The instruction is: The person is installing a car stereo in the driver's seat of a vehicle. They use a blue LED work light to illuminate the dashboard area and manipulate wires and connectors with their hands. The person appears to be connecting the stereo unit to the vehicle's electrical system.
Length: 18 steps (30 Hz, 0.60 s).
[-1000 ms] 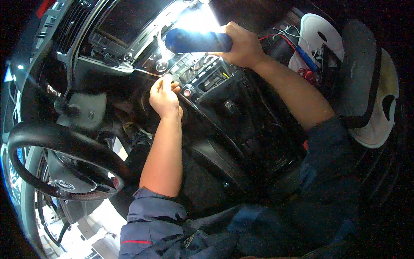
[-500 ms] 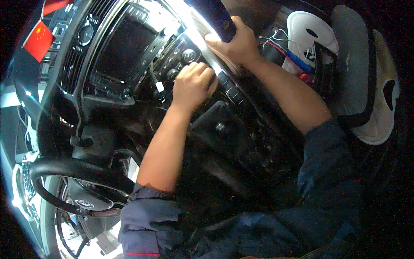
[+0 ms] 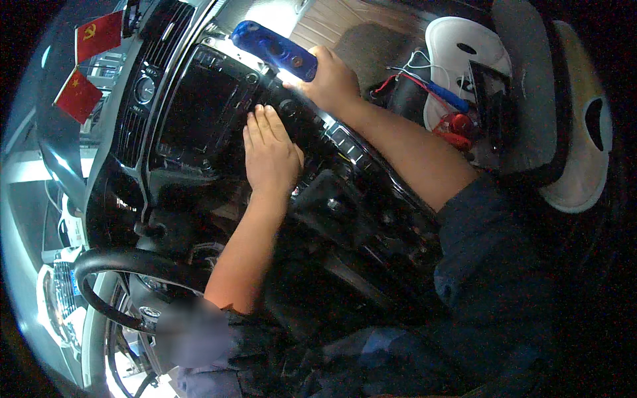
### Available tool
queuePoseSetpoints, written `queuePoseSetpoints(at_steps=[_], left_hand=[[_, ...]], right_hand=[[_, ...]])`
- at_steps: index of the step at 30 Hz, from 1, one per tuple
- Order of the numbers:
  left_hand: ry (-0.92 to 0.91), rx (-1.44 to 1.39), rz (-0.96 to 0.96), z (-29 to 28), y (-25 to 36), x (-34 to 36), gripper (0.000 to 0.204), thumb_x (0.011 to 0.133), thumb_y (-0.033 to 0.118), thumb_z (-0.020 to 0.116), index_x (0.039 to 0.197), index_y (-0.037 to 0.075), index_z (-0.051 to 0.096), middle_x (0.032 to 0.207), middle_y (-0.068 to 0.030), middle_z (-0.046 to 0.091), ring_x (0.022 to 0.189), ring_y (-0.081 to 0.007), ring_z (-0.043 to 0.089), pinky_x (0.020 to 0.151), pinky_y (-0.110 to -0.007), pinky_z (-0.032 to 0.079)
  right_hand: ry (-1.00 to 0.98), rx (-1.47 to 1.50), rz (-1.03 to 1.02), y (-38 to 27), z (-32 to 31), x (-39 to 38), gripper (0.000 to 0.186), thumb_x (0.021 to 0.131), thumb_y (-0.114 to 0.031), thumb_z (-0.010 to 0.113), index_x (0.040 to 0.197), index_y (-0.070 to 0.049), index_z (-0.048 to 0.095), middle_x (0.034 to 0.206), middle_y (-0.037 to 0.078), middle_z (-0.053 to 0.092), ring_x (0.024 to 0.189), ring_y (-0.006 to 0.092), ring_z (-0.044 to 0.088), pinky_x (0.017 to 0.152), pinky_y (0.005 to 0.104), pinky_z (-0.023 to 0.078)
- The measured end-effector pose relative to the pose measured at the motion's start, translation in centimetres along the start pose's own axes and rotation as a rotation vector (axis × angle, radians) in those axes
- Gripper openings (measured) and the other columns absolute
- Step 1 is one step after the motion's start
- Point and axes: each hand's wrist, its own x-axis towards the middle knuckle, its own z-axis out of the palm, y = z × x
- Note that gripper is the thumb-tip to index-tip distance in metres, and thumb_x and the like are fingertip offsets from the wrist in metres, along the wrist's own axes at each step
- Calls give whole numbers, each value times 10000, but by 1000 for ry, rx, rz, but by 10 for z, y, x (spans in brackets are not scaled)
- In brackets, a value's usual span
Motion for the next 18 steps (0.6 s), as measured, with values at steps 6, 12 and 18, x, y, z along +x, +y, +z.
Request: queuePoseSetpoints(at_steps=[6,12,18], left_hand=[[-94,-21,3,10,-6,-10,1014,770,325,747,1549,-111,267,1626,-304,305,1520,-435,303,1229,-505,305],[54,-230,-7,-4,-4,-16,1000,767,334,796,1515,-117,310,1589,-310,345,1508,-448,308,1235,-478,314],[122,-722,-865,-5,-21,-91,370,932,350,710,1071,9,672,1117,-168,695,1039,-324,657,920,-434,510]], right_hand=[[61,26,-12,3,17,2,731,683,-480,928,1148,-49,564,1099,203,672,1015,421,685,852,512,551],[48,15,-19,-3,12,3,696,706,-468,918,1151,-65,566,1141,196,656,1055,416,666,863,518,544],[4,22,-31,-2,9,-1,710,656,-412,963,1132,-67,565,1114,180,665,1009,408,667,852,506,534]])
